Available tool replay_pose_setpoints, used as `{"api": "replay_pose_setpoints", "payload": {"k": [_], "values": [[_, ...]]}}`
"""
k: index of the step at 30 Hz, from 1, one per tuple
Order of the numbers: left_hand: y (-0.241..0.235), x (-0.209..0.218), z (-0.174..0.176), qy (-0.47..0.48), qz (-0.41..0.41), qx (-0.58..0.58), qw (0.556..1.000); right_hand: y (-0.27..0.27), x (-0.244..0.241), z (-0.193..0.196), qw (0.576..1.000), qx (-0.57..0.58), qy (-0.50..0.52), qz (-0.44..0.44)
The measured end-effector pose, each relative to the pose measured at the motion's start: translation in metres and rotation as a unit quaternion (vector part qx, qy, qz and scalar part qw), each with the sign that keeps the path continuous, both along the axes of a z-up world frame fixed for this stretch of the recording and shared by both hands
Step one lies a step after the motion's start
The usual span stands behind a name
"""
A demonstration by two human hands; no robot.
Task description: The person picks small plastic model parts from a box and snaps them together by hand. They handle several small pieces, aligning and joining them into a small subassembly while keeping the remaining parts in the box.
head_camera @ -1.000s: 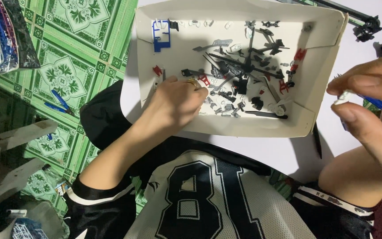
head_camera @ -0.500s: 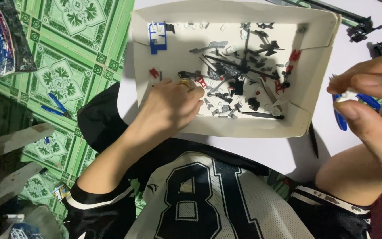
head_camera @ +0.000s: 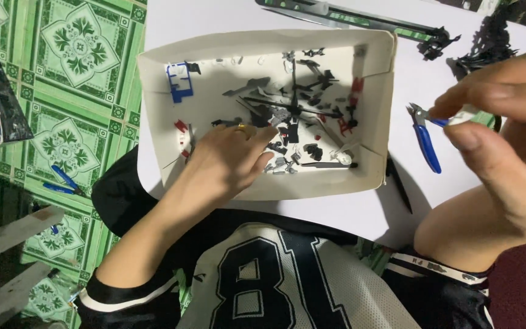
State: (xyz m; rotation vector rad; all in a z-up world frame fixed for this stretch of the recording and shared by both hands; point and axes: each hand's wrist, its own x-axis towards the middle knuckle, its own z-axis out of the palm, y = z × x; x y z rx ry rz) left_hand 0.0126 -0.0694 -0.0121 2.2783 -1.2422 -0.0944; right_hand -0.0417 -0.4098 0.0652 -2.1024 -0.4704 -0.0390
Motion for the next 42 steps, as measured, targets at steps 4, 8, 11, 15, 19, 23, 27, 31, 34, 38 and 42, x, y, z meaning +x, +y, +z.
{"api": "replay_pose_setpoints", "payload": {"k": [4,8,11,15,19,23,27,31,34,38,42], "values": [[-0.027,0.015,0.001,0.143,0.036,0.242,0.959,-0.007,-0.006,-0.002,1.000,-0.001,-0.003,-0.030],[-0.036,0.020,0.000,0.142,0.011,0.220,0.965,0.000,-0.001,0.004,0.999,0.007,-0.027,-0.034],[-0.043,0.023,0.010,0.225,0.034,0.317,0.921,0.009,0.003,0.012,0.999,0.008,-0.040,-0.036],[-0.026,0.006,0.000,0.120,0.054,0.203,0.970,0.019,0.004,0.019,0.997,-0.002,-0.032,-0.069],[-0.039,0.013,0.032,0.437,0.215,0.275,0.829,0.002,-0.002,0.006,0.998,0.007,-0.044,-0.043],[-0.016,-0.001,0.016,0.150,0.062,0.136,0.977,-0.005,-0.005,0.000,0.999,0.024,-0.036,-0.024],[0.001,-0.003,0.064,0.137,0.056,0.084,0.985,0.001,0.004,0.012,0.998,-0.021,-0.066,-0.003],[0.039,-0.034,0.037,0.144,0.110,-0.061,0.981,0.009,0.011,0.006,0.997,0.032,-0.062,-0.020],[0.052,-0.048,0.041,0.180,0.146,-0.112,0.966,0.001,0.017,-0.010,0.994,0.095,-0.060,0.002],[0.059,-0.052,0.046,0.225,0.157,-0.152,0.950,-0.023,0.014,-0.038,0.971,0.204,0.105,-0.064],[0.063,-0.052,0.038,0.212,0.151,-0.159,0.953,-0.079,0.008,-0.084,0.818,0.540,0.192,0.047]]}}
